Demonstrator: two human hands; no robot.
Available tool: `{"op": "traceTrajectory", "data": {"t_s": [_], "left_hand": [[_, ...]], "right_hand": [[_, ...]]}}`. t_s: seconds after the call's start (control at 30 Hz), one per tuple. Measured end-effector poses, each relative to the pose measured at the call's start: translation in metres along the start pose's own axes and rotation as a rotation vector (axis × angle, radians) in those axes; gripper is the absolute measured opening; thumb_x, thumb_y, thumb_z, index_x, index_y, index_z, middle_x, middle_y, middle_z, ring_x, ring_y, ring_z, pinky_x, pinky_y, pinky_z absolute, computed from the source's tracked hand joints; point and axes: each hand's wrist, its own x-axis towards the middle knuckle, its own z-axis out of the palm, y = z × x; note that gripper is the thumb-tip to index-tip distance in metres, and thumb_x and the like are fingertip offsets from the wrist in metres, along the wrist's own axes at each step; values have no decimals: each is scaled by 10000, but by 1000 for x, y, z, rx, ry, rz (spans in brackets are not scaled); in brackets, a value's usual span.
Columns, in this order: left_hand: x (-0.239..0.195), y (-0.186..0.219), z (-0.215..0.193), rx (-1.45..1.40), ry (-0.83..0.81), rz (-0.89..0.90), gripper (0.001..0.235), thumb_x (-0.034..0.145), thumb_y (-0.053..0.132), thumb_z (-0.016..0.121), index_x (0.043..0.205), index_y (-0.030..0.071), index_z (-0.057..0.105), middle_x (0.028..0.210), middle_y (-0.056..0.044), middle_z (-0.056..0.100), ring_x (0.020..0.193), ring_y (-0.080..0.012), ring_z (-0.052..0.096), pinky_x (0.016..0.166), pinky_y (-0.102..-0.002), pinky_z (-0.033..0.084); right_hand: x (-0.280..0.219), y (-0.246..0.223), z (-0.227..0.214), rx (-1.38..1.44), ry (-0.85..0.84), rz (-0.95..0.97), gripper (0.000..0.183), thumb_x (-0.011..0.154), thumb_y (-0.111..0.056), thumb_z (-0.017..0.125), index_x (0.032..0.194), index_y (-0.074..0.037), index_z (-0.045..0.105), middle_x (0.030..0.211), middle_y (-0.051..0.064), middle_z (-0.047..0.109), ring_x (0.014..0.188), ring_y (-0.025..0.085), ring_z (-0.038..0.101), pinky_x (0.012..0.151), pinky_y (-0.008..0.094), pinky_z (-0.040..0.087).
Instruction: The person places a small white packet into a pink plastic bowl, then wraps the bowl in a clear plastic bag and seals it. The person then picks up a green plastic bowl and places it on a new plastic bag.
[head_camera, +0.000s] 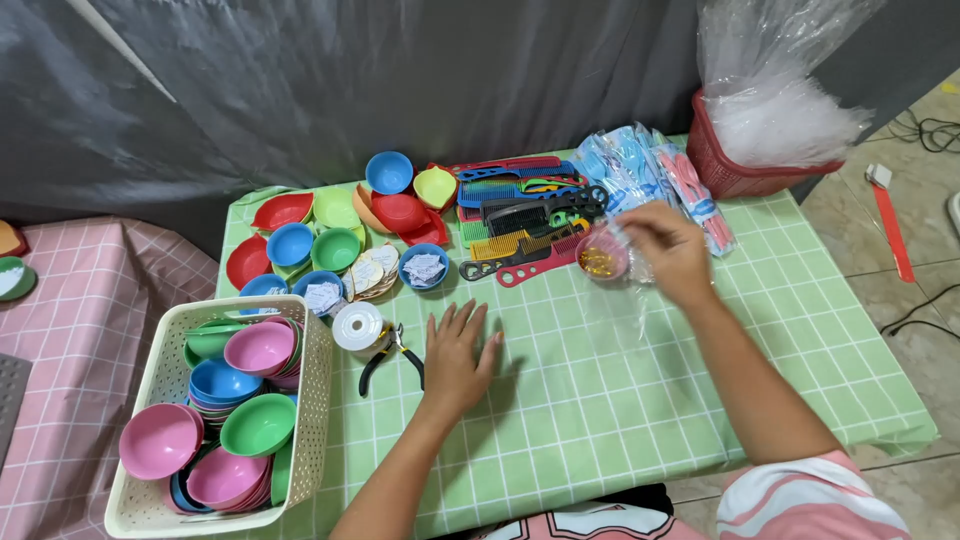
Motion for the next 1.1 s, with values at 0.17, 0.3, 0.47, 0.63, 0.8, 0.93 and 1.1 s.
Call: {"op": "traceTrajectory", "data": {"t_s": [0.17, 0.3, 0.47, 0.63, 0.8, 0.93, 1.1], "left_hand": [[3, -4, 4, -878, 62, 8, 470, 1010, 356, 481, 1409, 123, 565, 1335, -103, 621, 1268, -276, 552, 1104, -460, 384], [9, -28, 25, -1043, 201, -99, 364, 929, 193, 686, 1277, 103, 632, 1127, -89, 679, 962, -196, 670, 898, -354, 528], [14, -35, 27, -1028, 160, -168, 265, 831, 72, 788, 1084, 97, 715, 989, -17, 685, 832, -113, 643, 728, -240, 520], [13, -51, 55, -1019, 6, -164, 308, 765, 43, 823, 1036, 119, 699, 813, 43, 604, 723, -69, 570, 642, -203, 454], [13, -45, 36, -1015, -120, -123, 154, 806, 10, 767, 855, 64, 631, 667, 29, 475, 646, -75, 455, 612, -223, 401], [16, -42, 20, -1186, -148, -141, 169, 824, 44, 769, 821, 97, 608, 693, 46, 494, 667, -53, 492, 630, -204, 404], [16, -41, 13, -1447, -56, 26, 260, 910, 99, 687, 763, 118, 474, 813, -60, 539, 744, -108, 453, 678, -253, 369]], "right_hand": [[-40, -14, 90, 66, -370, 87, 184, 831, -38, 735, 1009, -71, 769, 776, 117, 722, 713, 229, 687, 748, 383, 537], [-56, 1, 121, 21, -443, 155, 112, 831, -72, 751, 941, -92, 742, 716, 74, 736, 653, 200, 705, 697, 353, 543], [-68, 16, 125, 3, -486, 193, 68, 849, -156, 773, 900, -120, 746, 698, 44, 728, 689, 176, 664, 745, 340, 533], [-70, 12, 125, 48, -537, 226, 80, 866, -200, 766, 864, -122, 746, 722, 32, 717, 721, 148, 627, 767, 322, 516], [-67, 18, 122, 109, -655, 216, 146, 879, -201, 757, 790, -98, 705, 845, 34, 738, 714, 152, 598, 747, 314, 507], [-65, 28, 119, 208, -744, 267, 264, 920, -236, 720, 708, -83, 683, 898, 53, 737, 729, 138, 573, 756, 328, 493], [-59, 31, 114, 401, -741, 317, 333, 936, -232, 697, 654, -62, 647, 933, 91, 683, 808, 157, 588, 791, 337, 484]]}}
